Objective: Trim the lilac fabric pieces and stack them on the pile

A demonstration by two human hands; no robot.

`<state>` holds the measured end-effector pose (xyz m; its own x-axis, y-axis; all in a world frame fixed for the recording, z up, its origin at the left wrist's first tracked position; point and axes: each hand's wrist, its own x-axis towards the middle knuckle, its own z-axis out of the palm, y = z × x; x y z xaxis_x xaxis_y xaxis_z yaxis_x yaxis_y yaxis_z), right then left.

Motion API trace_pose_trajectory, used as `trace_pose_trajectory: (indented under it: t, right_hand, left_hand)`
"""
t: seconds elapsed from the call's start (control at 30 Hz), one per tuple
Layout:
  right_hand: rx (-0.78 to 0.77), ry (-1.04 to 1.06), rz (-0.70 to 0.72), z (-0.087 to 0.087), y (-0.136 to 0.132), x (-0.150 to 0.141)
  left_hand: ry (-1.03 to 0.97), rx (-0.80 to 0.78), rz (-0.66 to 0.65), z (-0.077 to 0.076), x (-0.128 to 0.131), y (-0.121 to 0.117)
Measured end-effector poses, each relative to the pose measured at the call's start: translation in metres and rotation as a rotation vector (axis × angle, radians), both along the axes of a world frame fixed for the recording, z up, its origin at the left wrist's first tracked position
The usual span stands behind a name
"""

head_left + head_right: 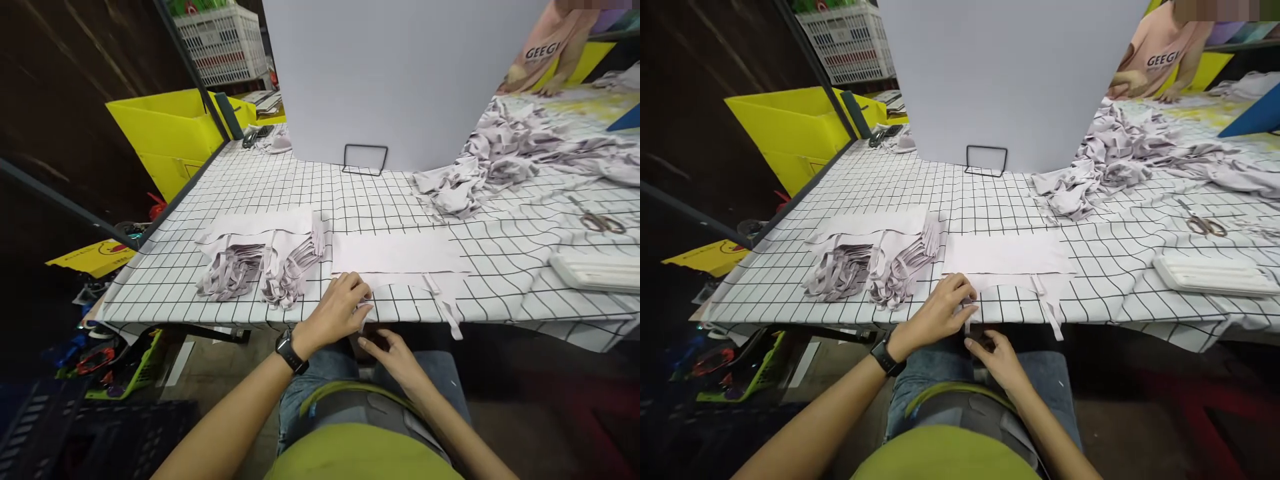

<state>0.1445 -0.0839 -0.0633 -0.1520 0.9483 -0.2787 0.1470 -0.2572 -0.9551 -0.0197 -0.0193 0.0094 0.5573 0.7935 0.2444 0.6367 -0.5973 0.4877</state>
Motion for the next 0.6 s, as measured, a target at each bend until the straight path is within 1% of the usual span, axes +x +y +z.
trace_pose_trajectory:
  t: [0.1, 0.23, 0.33, 0.43, 0.53, 0.6]
  right_hand:
    - [0.030, -0.001, 0.099, 0.016, -0.012, 0.010]
    - [-0.024, -0.035, 0.241, 0.053, -0.040, 0.035]
    - [-0.062, -0.140, 0.271, 0.078, -0.061, 0.055]
    - [-0.134, -0.161, 0.213, 0.093, -0.074, 0.069]
    - [-0.179, -0.141, 0.051, 0.101, -0.082, 0.076]
    - [-0.196, -0.098, 0.009, 0.108, -0.084, 0.078]
  left_hand:
    - [0.054, 0.007, 0.000, 0.000, -0.002, -0.004]
    - [0.040, 0.019, 0.006, -0.002, -0.004, -0.007]
    - [0.007, 0.026, 0.013, -0.007, -0.004, -0.007]
    - [-0.017, 0.037, 0.017, -0.011, -0.005, -0.007]
    - [-0.019, 0.044, 0.009, -0.013, -0.006, -0.005]
    - [-0.014, 0.041, 0.000, -0.013, -0.007, -0.005]
